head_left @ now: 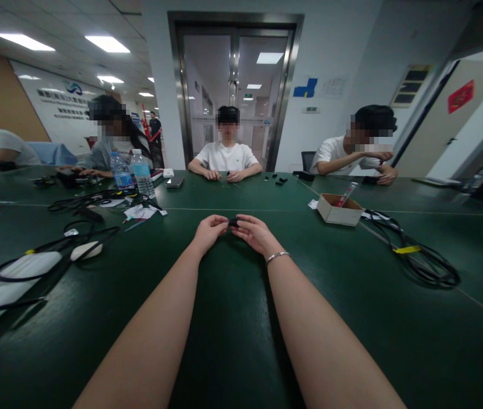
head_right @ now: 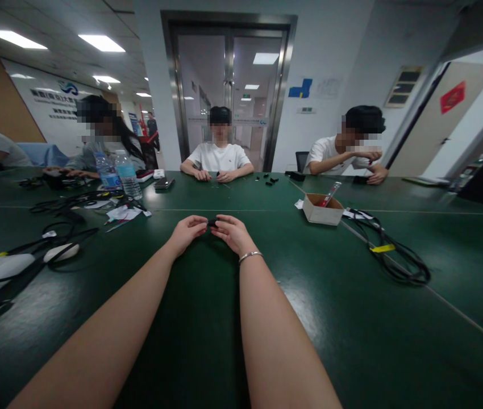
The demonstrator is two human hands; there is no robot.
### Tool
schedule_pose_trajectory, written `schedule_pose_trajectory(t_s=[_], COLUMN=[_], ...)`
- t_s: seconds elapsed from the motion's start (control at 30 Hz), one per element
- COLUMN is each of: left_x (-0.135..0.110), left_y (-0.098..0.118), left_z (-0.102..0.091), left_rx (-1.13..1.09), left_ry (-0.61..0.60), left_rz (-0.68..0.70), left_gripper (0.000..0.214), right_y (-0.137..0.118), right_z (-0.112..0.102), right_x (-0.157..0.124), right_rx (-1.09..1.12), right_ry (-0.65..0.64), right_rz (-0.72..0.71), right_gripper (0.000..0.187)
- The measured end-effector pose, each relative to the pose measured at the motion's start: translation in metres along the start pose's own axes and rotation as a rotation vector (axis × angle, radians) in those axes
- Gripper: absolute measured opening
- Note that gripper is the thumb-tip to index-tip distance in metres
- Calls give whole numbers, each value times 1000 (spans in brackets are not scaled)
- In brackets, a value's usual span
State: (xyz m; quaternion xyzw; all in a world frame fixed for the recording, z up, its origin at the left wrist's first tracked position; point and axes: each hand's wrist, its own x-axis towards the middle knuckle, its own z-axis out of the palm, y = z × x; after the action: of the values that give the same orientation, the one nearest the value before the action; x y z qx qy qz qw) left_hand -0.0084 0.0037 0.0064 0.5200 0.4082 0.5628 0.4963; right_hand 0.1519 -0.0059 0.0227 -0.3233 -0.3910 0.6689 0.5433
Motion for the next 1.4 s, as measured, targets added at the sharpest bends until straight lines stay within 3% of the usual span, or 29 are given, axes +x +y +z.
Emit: schedule_pose_trajectory(t_s=[0.5,1.1,1.4], left_x=[0,1,1], left_y=[0,3,7], left_z=[-2,-3,0], left_rx=[11,-38,104], left_ry=[-42,-44,-33], left_rz=[-24,-107,-136], left_gripper=[37,28,26], right_y=[1,-1,1], right_z=[-3,-1,-3], right_x=[1,-2,0], right_rx=[4,1,-16], right_ry=[-36,-55,-117], right_rz=[5,1,9], right_gripper=[21,19,22])
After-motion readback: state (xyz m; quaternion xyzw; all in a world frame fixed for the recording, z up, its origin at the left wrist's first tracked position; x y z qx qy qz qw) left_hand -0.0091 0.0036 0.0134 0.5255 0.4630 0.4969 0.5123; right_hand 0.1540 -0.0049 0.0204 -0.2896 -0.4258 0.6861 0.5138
